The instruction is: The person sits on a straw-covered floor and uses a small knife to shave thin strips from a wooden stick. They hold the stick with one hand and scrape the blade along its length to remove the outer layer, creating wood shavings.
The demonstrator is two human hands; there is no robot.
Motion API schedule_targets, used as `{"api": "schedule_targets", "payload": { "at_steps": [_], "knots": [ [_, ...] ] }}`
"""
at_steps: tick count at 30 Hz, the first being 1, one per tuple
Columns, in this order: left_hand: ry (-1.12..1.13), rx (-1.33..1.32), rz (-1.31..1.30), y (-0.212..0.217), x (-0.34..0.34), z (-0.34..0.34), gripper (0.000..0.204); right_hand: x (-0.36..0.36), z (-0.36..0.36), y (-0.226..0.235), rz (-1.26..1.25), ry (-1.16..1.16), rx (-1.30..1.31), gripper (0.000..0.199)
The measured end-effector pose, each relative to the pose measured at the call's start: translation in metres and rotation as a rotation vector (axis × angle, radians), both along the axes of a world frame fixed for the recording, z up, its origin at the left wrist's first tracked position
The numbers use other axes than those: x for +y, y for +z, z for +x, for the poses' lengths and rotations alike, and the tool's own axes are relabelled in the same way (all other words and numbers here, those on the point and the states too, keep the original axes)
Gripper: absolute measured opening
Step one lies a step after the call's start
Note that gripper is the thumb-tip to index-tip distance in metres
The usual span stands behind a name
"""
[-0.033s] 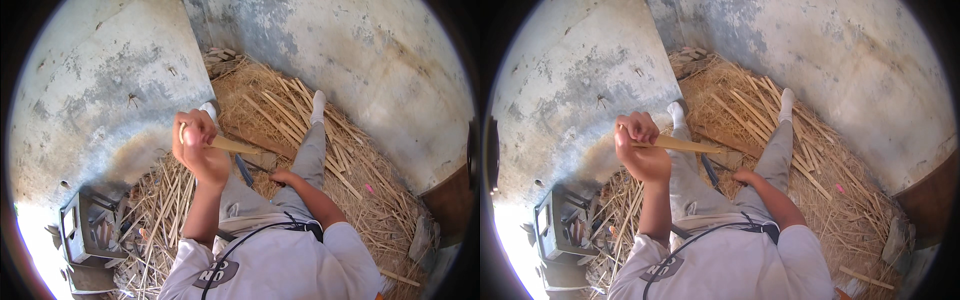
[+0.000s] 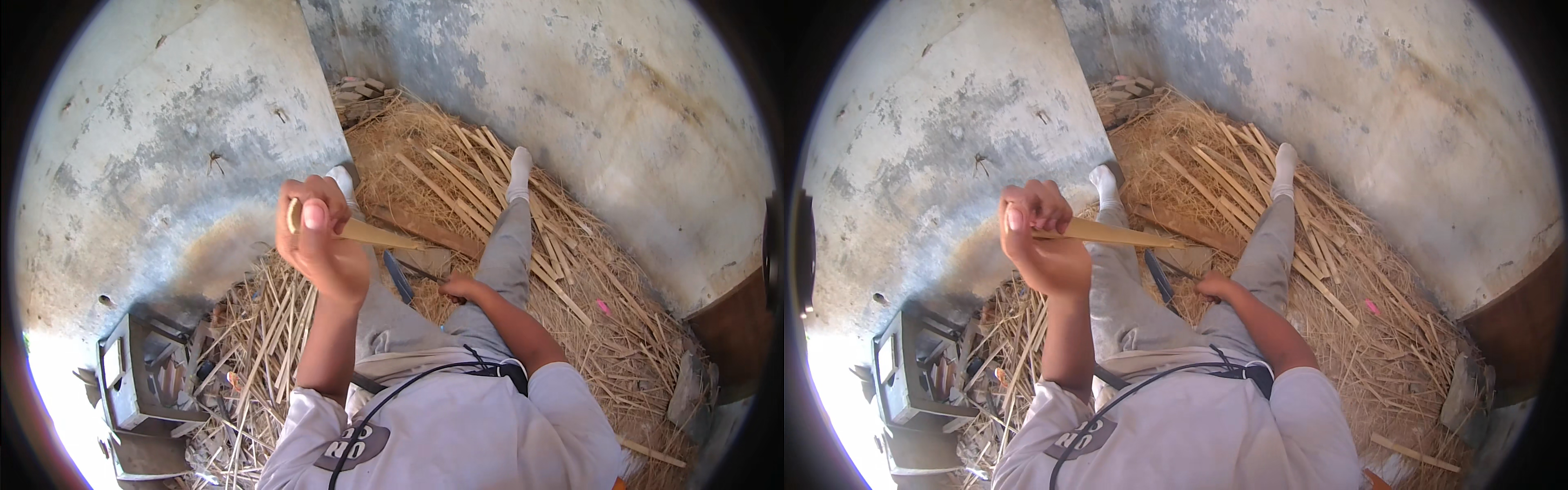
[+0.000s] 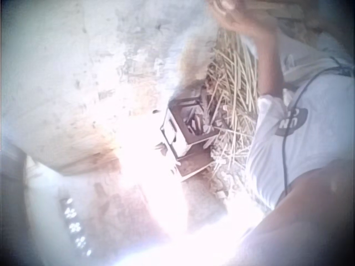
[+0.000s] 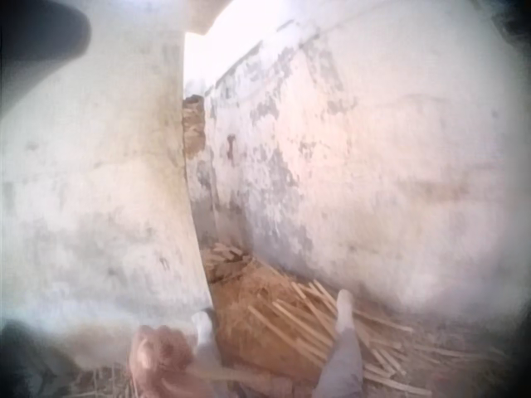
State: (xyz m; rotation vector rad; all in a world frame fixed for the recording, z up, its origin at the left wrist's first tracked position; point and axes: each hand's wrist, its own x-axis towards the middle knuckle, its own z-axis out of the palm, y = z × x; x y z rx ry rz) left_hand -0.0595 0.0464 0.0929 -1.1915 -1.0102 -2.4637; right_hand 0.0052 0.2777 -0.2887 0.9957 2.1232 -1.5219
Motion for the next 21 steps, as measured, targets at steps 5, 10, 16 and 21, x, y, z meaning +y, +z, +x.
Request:
{"api": "schedule_targets", "payload": {
  "at_steps": [5, 10, 16, 21],
  "knots": [
    [0.153, -0.088, 0.023, 0.006, 0.006, 0.001, 0.037, 0.004, 0.011, 0.002, 0.099, 0.056, 0.023, 0.019],
    [0.373, -0.059, -0.036, -0.017, 0.004, -0.006, 0.038, 0.0, 0.007, -0.001, 0.155, 0.083, 0.018, 0.022],
    [0.218, -0.065, 0.052, -0.007, -0.008, -0.008, 0.035, 0.001, 0.011, 0.004, 0.201, 0.158, 0.05, 0.037],
    [0.203, -0.046, -0.037, -0.041, 0.01, -0.015, 0.036, 0.001, 0.005, 0.009, 0.224, 0.179, 0.015, 0.029]
  ]
}}
